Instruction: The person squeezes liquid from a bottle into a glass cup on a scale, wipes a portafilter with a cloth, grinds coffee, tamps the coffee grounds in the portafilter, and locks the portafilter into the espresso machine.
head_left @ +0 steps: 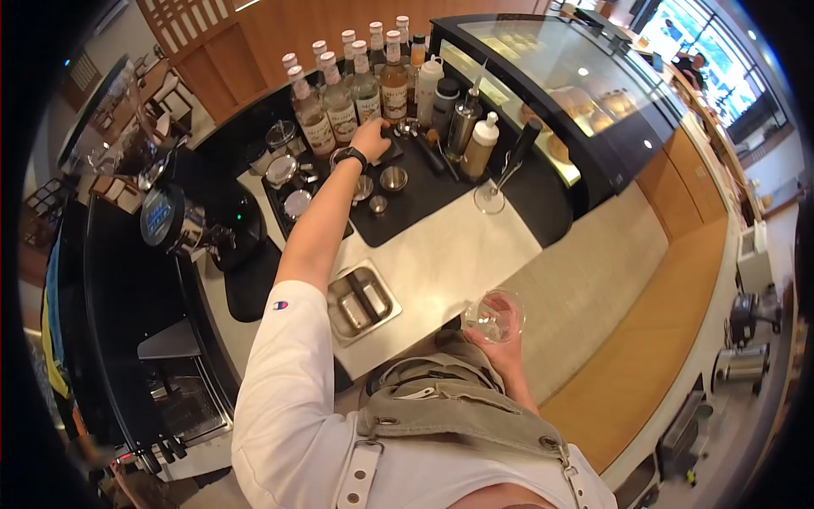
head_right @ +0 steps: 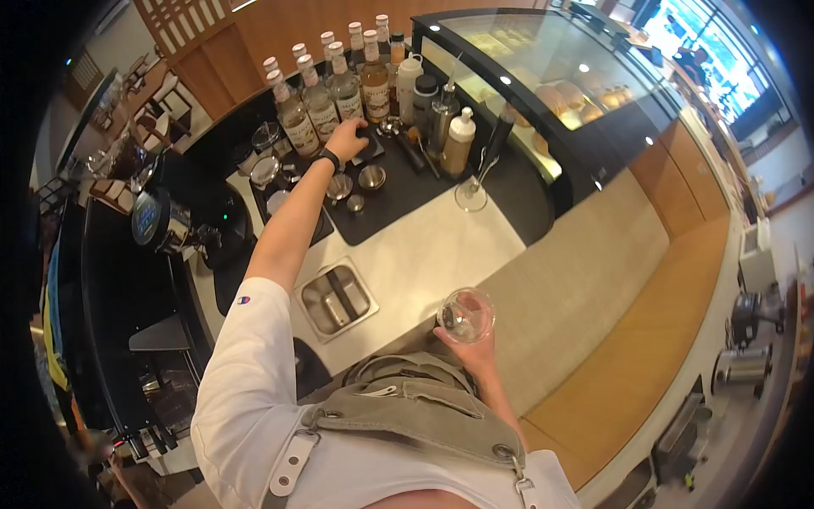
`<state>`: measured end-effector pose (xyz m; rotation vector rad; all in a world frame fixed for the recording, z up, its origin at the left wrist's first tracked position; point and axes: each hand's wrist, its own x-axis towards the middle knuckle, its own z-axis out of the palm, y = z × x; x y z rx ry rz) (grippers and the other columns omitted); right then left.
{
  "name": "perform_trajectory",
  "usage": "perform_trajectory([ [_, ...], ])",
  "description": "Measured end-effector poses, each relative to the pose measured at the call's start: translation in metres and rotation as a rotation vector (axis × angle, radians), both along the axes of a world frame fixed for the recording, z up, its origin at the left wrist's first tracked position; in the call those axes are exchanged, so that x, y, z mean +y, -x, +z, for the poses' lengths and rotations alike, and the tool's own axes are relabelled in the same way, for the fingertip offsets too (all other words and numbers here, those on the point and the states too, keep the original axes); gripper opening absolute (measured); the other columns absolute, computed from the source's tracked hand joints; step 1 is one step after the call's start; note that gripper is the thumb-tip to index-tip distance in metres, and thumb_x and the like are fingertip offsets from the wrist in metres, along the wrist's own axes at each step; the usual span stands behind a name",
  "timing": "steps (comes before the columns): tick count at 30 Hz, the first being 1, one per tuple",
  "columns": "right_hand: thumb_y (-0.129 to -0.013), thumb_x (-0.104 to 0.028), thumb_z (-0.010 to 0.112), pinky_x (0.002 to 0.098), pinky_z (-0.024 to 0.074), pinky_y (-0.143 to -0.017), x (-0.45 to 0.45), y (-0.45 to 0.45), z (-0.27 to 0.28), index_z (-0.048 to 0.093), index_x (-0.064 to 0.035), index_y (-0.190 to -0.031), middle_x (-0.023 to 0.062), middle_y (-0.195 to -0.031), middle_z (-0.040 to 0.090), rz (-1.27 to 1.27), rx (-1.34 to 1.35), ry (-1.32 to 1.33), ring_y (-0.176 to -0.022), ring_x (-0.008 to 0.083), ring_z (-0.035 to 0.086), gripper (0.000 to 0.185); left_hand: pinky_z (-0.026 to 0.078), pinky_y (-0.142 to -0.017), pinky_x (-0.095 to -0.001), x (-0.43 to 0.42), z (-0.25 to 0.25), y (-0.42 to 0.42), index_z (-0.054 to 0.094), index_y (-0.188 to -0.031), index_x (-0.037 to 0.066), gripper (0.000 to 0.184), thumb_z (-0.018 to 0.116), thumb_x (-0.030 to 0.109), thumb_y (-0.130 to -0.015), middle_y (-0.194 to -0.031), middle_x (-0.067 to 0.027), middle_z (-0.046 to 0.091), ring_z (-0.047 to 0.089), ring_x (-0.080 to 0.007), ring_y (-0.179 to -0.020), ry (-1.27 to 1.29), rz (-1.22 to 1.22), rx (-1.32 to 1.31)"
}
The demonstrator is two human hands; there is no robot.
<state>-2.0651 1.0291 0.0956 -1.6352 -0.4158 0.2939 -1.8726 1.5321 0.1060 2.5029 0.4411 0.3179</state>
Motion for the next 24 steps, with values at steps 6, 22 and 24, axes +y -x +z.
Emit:
perform_trajectory([
  [6,-0.069,-0.015,0.096,0.0396,0.0503,-0.107,-0.026,-0.126,0.001,0.047,-0.0056,-0.145,0.0128,-0.139,0.058,0.120,0.026,0.110,-0.129,0.0258,0.057,0.091,0.034,-0.117,-0.0589,0.009,-0.020,-0.053,0.038,-0.158,0.014,0.108,0.093,0.039,-0.069,-0.161,-0.0146,0.041,0.039,-0.0379,-0.148,-0.277,0.111,0.723],
  [22,-0.069,-0.010,0.094,0.0412,0.0561,-0.103,-0.006,-0.219,-0.018,0.044,-0.0061,-0.145,0.0160,-0.143,0.051,0.398,-0.107,0.040,-0.129,0.0314,0.058,0.091,0.036,-0.118,-0.0445,-0.107,0.114,0.033,0.047,-0.149,0.002,0.098,0.087,0.033,-0.065,-0.140,-0.0199,0.051,0.045,-0.0381,-0.136,0.032,0.007,-0.300],
  [24,-0.068,-0.009,0.095,0.0409,0.0557,-0.103,0.004,-0.219,-0.012,0.045,-0.0056,-0.145,0.0170,-0.142,0.049,0.376,-0.197,0.062,-0.131,0.0326,0.055,0.092,0.035,-0.119,-0.0444,-0.163,0.095,0.075,0.044,-0.153,0.005,0.102,0.087,0.026,-0.063,-0.143,-0.0202,0.048,0.045,-0.0387,-0.137,0.059,-0.023,-0.231],
])
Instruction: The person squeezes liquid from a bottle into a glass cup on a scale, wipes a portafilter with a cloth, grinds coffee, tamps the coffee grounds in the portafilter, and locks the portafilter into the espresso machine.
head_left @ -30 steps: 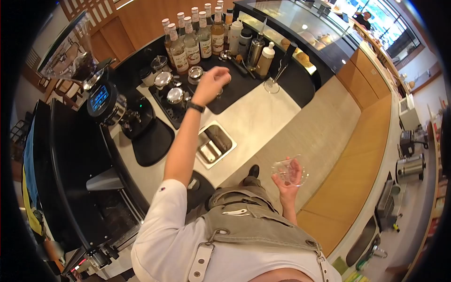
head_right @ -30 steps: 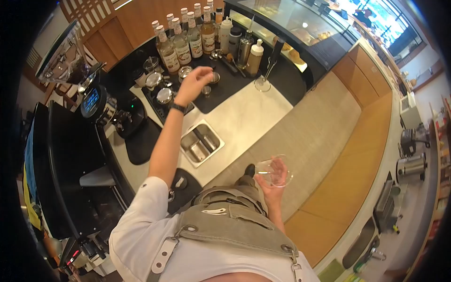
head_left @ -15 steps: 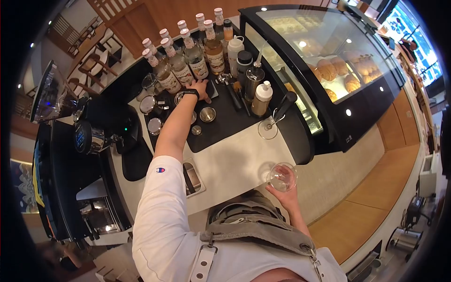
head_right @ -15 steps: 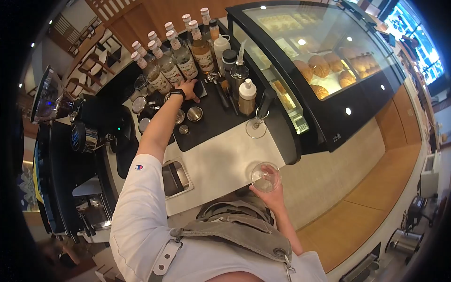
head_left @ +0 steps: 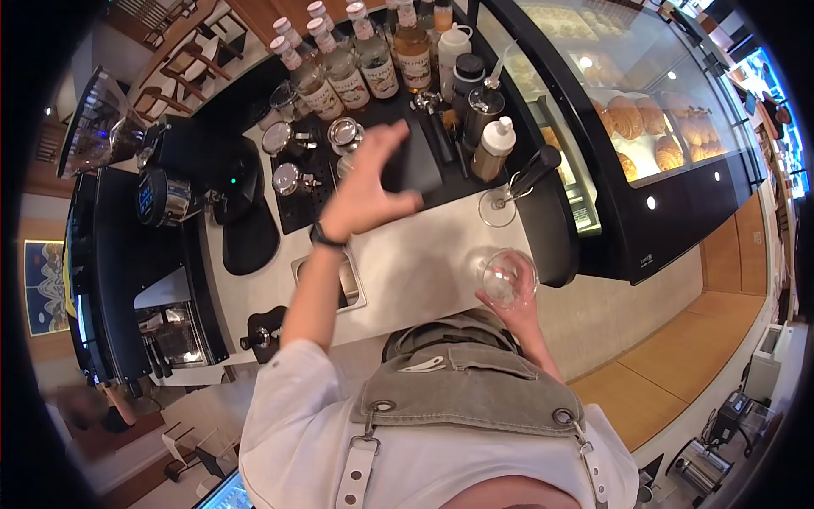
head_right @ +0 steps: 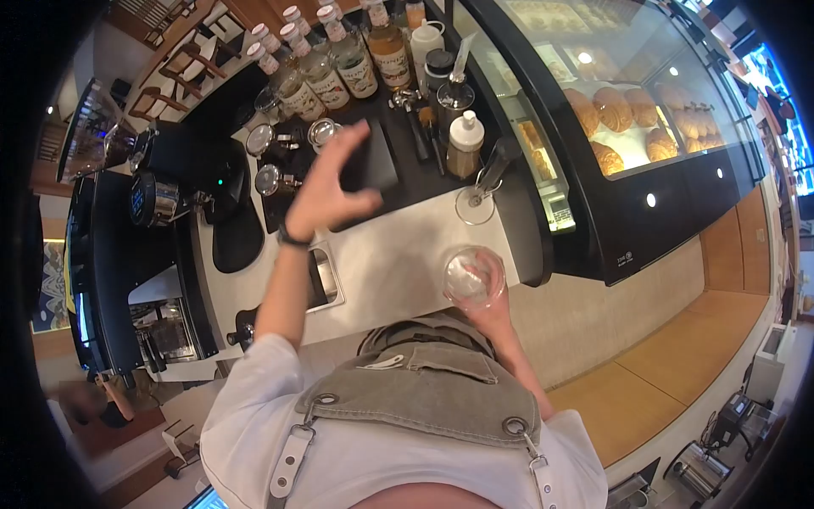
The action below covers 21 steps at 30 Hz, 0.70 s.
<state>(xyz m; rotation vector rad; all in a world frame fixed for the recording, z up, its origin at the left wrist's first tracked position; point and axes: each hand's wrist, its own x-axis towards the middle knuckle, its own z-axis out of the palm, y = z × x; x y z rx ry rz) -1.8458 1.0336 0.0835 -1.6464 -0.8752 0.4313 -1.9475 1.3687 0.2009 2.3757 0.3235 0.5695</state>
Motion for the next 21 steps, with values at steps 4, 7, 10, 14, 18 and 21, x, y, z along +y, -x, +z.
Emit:
perform_trajectory([
  [4,-0.071,-0.019,0.095,0.0429,0.0506,-0.109,0.032,-0.002,0.000,0.040,-0.0043,-0.151,0.0164,-0.141,0.049,0.121,-0.135,0.047,-0.132,0.0314,0.054,0.098,0.033,-0.118,-0.0485,-0.096,-0.109,0.059,0.032,-0.160,0.007,0.114,0.085,0.027,-0.060,-0.145,-0.0242,0.046,0.044,-0.0433,-0.135,0.158,-0.009,0.161],
  [7,-0.072,-0.021,0.095,0.0419,0.0482,-0.111,0.059,0.014,-0.013,0.037,-0.0028,-0.152,0.0163,-0.141,0.053,0.213,-0.026,0.130,-0.131,0.0291,0.056,0.100,0.032,-0.120,-0.0493,-0.127,-0.154,0.083,0.031,-0.158,0.004,0.112,0.083,0.022,-0.061,-0.149,-0.0229,0.044,0.040,-0.0426,-0.139,0.158,0.057,0.194],
  [10,-0.072,-0.020,0.094,0.0405,0.0473,-0.111,0.075,0.028,-0.034,0.035,-0.0010,-0.153,0.0171,-0.139,0.057,0.280,-0.002,0.178,-0.131,0.0284,0.056,0.102,0.031,-0.123,-0.0488,-0.128,-0.177,0.094,0.028,-0.157,0.000,0.111,0.083,0.017,-0.062,-0.152,-0.0222,0.041,0.038,-0.0428,-0.141,0.159,0.045,0.123],
  [14,-0.073,-0.018,0.091,0.0434,0.0457,-0.112,0.082,0.047,-0.034,0.036,-0.0016,-0.152,0.0177,-0.139,0.060,0.310,-0.030,0.167,-0.131,0.0316,0.057,0.098,0.030,-0.124,-0.0484,-0.129,-0.181,0.105,0.020,-0.160,-0.001,0.116,0.086,0.017,-0.065,-0.156,-0.0233,0.037,0.034,-0.0430,-0.146,0.168,0.107,0.058],
  [18,-0.072,-0.019,0.089,0.0462,0.0410,-0.115,0.083,0.058,-0.048,0.039,-0.0012,-0.151,0.0164,-0.140,0.060,0.304,-0.123,0.168,-0.134,0.0330,0.055,0.095,0.031,-0.124,-0.0481,-0.131,-0.181,0.119,0.014,-0.161,-0.001,0.121,0.090,0.022,-0.070,-0.158,-0.0252,0.034,0.033,-0.0426,-0.148,0.225,0.155,0.038],
  [21,-0.072,-0.022,0.087,0.0488,0.0368,-0.116,0.087,0.063,-0.059,0.040,-0.0009,-0.150,0.0165,-0.141,0.059,0.319,-0.187,0.180,-0.135,0.0352,0.052,0.094,0.033,-0.123,-0.0471,-0.127,-0.186,0.124,0.011,-0.162,-0.003,0.125,0.092,0.024,-0.071,-0.158,-0.0264,0.035,0.035,-0.0421,-0.147,0.315,0.132,0.051],
])
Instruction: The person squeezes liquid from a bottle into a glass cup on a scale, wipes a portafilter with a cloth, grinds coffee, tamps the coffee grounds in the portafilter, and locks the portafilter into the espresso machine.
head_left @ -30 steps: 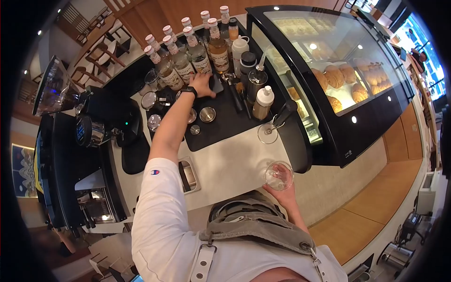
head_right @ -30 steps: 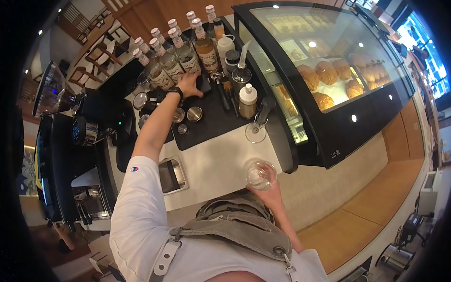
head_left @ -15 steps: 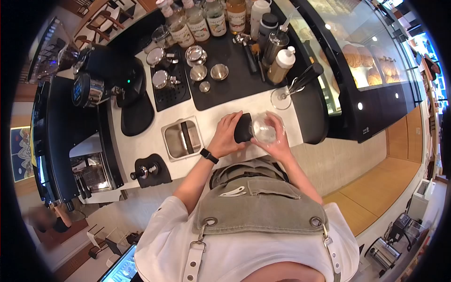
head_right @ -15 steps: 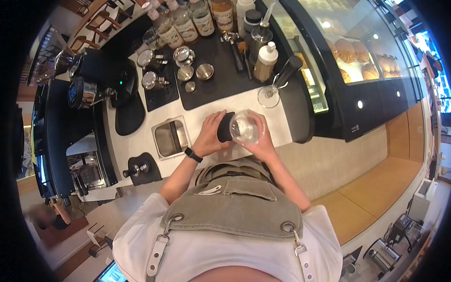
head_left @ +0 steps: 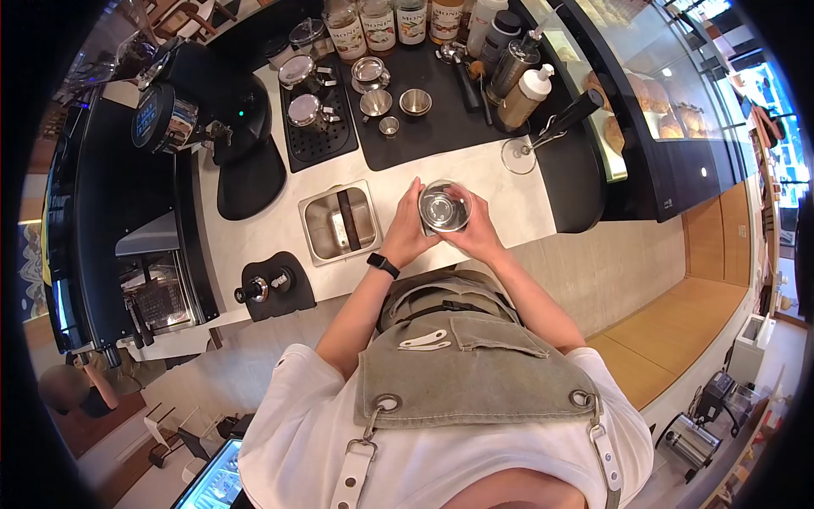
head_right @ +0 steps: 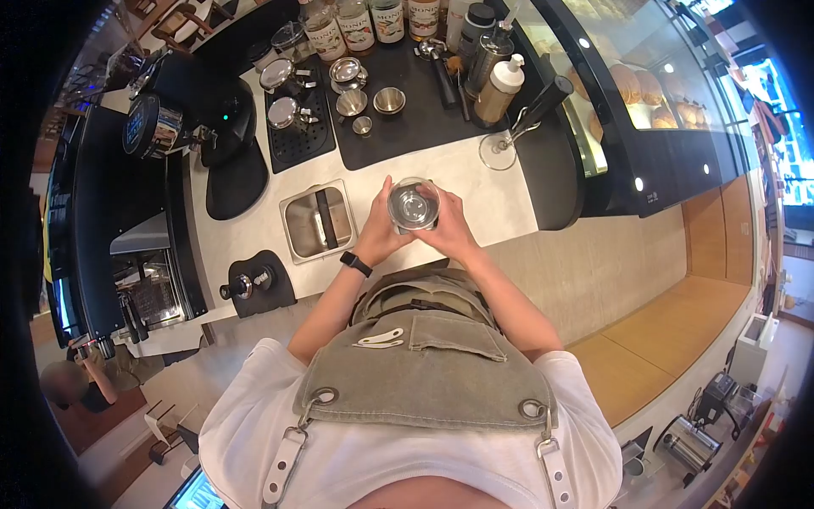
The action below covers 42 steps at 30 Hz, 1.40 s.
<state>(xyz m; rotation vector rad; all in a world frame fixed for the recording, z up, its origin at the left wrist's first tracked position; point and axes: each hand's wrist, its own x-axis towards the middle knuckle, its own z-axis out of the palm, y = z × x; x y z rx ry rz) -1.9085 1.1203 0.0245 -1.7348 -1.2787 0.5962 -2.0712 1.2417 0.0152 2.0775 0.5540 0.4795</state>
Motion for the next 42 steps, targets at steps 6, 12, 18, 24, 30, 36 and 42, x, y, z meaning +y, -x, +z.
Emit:
perform_trajectory([
  [6,-0.076,-0.031,0.090,0.0482,0.0354,-0.117,-0.008,0.013,0.001,0.036,-0.0013,-0.154,0.0169,-0.149,0.053,-0.137,-0.107,0.038,-0.139,0.0380,0.046,0.100,0.031,-0.125,-0.0454,0.003,0.001,0.003,0.007,-0.162,-0.004,0.127,0.092,0.021,-0.071,-0.161,-0.0279,0.031,0.032,-0.0418,-0.150,0.030,-0.045,0.008],
  [12,-0.093,-0.038,0.075,0.0504,0.0316,-0.118,-0.069,0.017,-0.009,0.041,-0.0057,-0.154,0.0161,-0.150,0.051,-0.117,-0.532,0.101,-0.140,0.0331,0.047,0.077,0.018,-0.129,-0.0430,0.037,0.045,0.027,0.004,-0.165,0.001,0.113,0.077,0.002,-0.079,-0.171,-0.0223,0.015,0.013,-0.0326,-0.160,0.329,-0.056,-0.014],
  [18,-0.102,-0.039,0.061,0.0495,0.0340,-0.115,-0.077,0.016,-0.005,0.053,-0.0125,-0.147,0.0099,-0.147,0.056,-0.080,-0.772,0.150,-0.138,0.0278,0.051,0.054,0.051,-0.105,-0.0403,0.096,0.146,-0.093,0.059,-0.139,0.007,0.048,0.069,0.012,-0.092,-0.139,-0.0135,0.063,0.062,-0.0291,-0.127,-0.034,-0.066,-0.296],
  [24,-0.098,-0.028,0.059,0.0453,0.0402,-0.106,-0.072,0.008,0.011,0.057,-0.0056,-0.144,0.0084,-0.123,0.066,0.000,-0.975,0.160,-0.114,0.0245,0.060,0.051,0.056,-0.096,-0.0383,0.106,0.170,-0.238,0.060,-0.140,0.006,0.052,0.074,0.023,-0.093,-0.135,-0.0135,0.065,0.067,-0.0284,-0.114,-0.185,-0.204,-0.311],
  [30,-0.091,-0.015,0.059,0.0361,0.0439,-0.090,-0.062,0.010,0.027,0.058,0.0046,-0.142,0.0068,-0.098,0.070,0.255,-1.100,0.417,-0.093,0.0214,0.063,0.055,0.056,-0.092,-0.0391,0.102,0.164,-0.281,0.068,-0.128,0.004,0.043,0.074,0.029,-0.094,-0.114,-0.0173,0.075,0.072,-0.0310,-0.105,-0.277,-0.276,-0.147],
  [36,-0.091,-0.022,0.061,0.0379,0.0410,-0.089,-0.045,0.007,0.032,0.077,-0.0055,-0.117,0.0042,-0.095,0.074,0.404,-1.319,0.439,-0.090,0.0181,0.066,0.034,0.056,-0.086,-0.0385,0.100,0.171,-0.274,0.071,-0.119,0.006,0.031,0.072,0.025,-0.095,-0.106,-0.0148,0.077,0.074,-0.0294,-0.100,-0.284,-0.240,-0.091],
  [42,-0.090,-0.024,0.063,0.0400,0.0403,-0.088,-0.038,0.003,0.040,0.082,-0.0156,-0.091,0.0063,-0.105,0.077,0.540,-1.303,0.447,-0.094,0.0186,0.066,0.020,0.056,-0.080,-0.0337,0.094,0.180,-0.254,0.074,-0.117,0.006,0.027,0.074,0.021,-0.095,-0.100,-0.0136,0.078,0.075,-0.0251,-0.090,-0.243,-0.160,-0.184],
])
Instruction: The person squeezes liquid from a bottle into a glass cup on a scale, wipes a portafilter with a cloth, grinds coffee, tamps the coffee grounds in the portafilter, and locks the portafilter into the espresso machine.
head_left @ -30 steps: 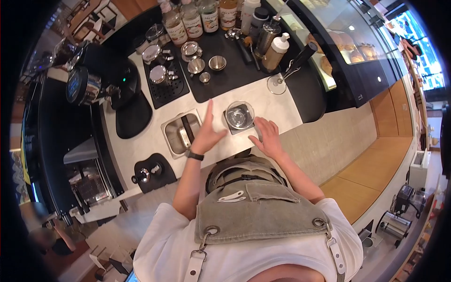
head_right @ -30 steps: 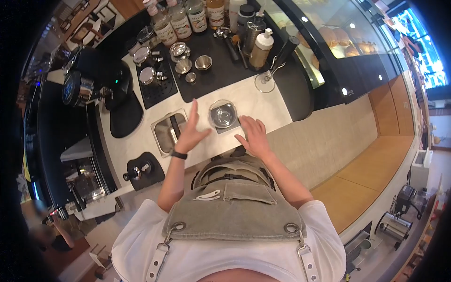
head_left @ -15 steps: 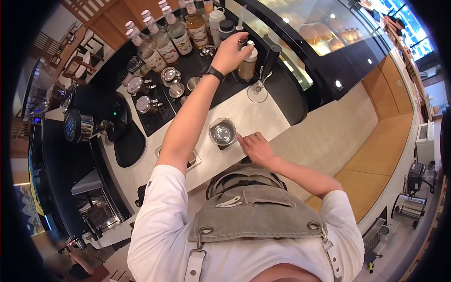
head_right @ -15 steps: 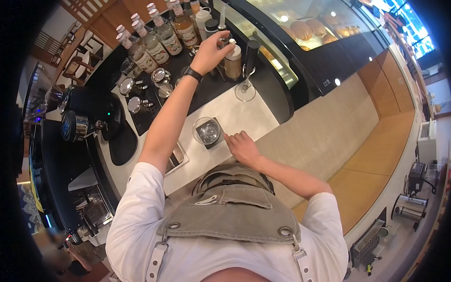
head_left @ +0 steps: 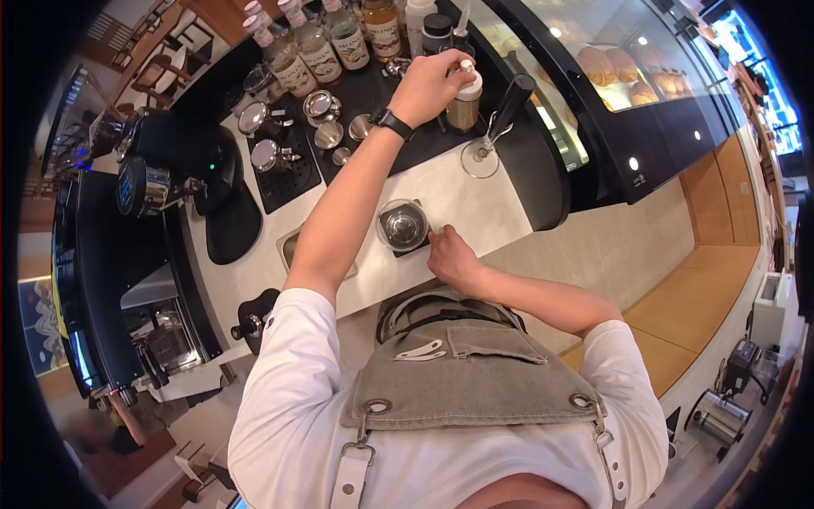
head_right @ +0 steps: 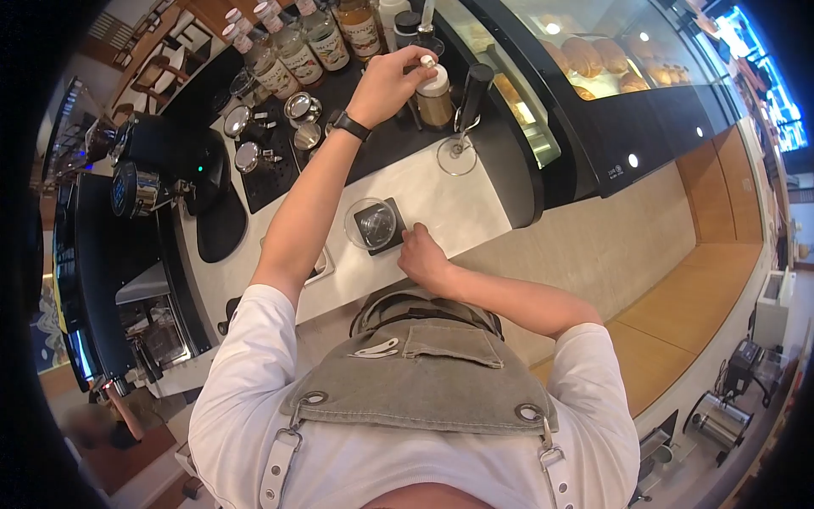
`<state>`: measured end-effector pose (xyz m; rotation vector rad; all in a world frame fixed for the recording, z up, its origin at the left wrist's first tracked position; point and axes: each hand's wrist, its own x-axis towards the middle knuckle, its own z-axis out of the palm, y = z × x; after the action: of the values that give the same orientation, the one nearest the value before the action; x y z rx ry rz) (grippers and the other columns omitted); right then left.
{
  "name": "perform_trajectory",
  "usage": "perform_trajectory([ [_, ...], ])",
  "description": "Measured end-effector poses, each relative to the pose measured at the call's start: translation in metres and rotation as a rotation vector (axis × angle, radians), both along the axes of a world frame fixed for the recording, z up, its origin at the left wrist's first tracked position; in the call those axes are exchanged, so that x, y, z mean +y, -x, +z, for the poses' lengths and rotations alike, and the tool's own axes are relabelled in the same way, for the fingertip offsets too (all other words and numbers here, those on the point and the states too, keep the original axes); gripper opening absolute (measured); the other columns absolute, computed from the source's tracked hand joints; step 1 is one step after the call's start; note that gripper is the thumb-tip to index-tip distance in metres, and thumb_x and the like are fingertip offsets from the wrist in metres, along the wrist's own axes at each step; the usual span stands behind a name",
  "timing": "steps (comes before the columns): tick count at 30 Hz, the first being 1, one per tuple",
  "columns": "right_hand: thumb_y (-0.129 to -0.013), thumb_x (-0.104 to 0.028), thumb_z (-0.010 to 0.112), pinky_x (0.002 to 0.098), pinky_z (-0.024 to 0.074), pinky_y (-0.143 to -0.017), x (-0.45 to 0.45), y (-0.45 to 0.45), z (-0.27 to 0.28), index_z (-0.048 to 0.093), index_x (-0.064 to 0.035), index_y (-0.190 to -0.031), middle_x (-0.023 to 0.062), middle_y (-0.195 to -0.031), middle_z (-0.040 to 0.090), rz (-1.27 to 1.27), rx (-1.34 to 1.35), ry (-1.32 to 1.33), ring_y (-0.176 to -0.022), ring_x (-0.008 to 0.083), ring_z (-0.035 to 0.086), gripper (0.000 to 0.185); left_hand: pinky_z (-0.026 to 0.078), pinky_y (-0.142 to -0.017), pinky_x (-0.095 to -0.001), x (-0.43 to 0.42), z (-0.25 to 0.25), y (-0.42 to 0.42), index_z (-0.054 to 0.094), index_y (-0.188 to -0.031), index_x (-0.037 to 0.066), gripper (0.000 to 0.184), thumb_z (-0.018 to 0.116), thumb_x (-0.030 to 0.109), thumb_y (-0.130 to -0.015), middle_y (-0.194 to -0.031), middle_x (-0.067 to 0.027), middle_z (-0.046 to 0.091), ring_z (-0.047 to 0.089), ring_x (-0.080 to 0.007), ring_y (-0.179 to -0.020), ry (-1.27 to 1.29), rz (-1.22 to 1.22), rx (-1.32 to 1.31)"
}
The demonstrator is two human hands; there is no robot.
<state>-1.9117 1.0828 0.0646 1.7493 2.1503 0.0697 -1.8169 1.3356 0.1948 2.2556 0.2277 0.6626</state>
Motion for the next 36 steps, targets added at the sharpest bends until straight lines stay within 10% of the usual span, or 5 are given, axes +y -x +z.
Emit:
perform_trajectory([
  [8,-0.089,-0.022,0.064,0.0411,0.0441,-0.085,-0.009,-0.003,-0.021,0.080,-0.0150,-0.098,0.0054,-0.098,0.075,0.019,-0.009,-0.138,-0.098,0.0191,0.068,0.020,0.056,-0.079,-0.0272,0.001,0.045,0.033,0.075,-0.114,0.005,0.024,0.075,0.017,-0.094,-0.100,-0.0078,0.079,0.074,-0.0133,-0.090,0.041,0.070,-0.209],
  [13,-0.089,-0.020,0.068,0.0407,0.0514,-0.078,-0.022,-0.025,0.036,0.074,-0.0098,-0.115,0.0079,-0.098,0.074,-0.380,0.525,-0.158,-0.087,0.0278,0.071,0.028,0.059,-0.082,-0.0269,-0.027,0.112,0.110,0.076,-0.113,0.003,0.021,0.076,0.011,-0.093,-0.106,-0.0041,0.078,0.070,-0.0087,-0.099,0.048,0.135,-0.269],
  [21,-0.071,-0.024,0.094,0.0411,0.0544,-0.096,-0.033,0.019,0.168,0.058,-0.0063,-0.137,0.0150,-0.121,0.070,-0.459,0.847,-1.255,-0.110,0.0334,0.068,0.077,0.060,-0.058,-0.0258,-0.097,0.127,0.229,0.075,-0.111,0.004,0.038,0.090,0.008,-0.076,-0.099,-0.0062,0.074,0.071,-0.0157,-0.081,-0.078,-0.063,-0.401],
  [26,-0.071,-0.022,0.093,0.0400,0.0523,-0.099,-0.067,0.073,0.100,0.055,-0.0036,-0.140,0.0156,-0.123,0.070,-0.780,1.441,-0.785,-0.113,0.0300,0.068,0.081,0.062,-0.072,-0.0256,-0.126,0.071,0.263,0.073,-0.116,0.003,0.035,0.083,0.001,-0.082,-0.106,-0.0107,0.075,0.072,-0.0167,-0.090,0.095,-0.291,-0.212],
  [36,-0.072,-0.019,0.088,0.0368,0.0486,-0.102,-0.162,0.087,0.086,0.056,-0.0038,-0.141,0.0110,-0.122,0.069,-1.061,1.697,-0.347,-0.113,0.0217,0.064,0.078,0.060,-0.080,-0.0315,-0.162,-0.003,0.254,0.073,-0.127,0.008,0.056,0.066,-0.018,-0.078,-0.109,-0.0109,0.074,0.073,-0.0222,-0.090,0.219,-0.550,-0.126],
])
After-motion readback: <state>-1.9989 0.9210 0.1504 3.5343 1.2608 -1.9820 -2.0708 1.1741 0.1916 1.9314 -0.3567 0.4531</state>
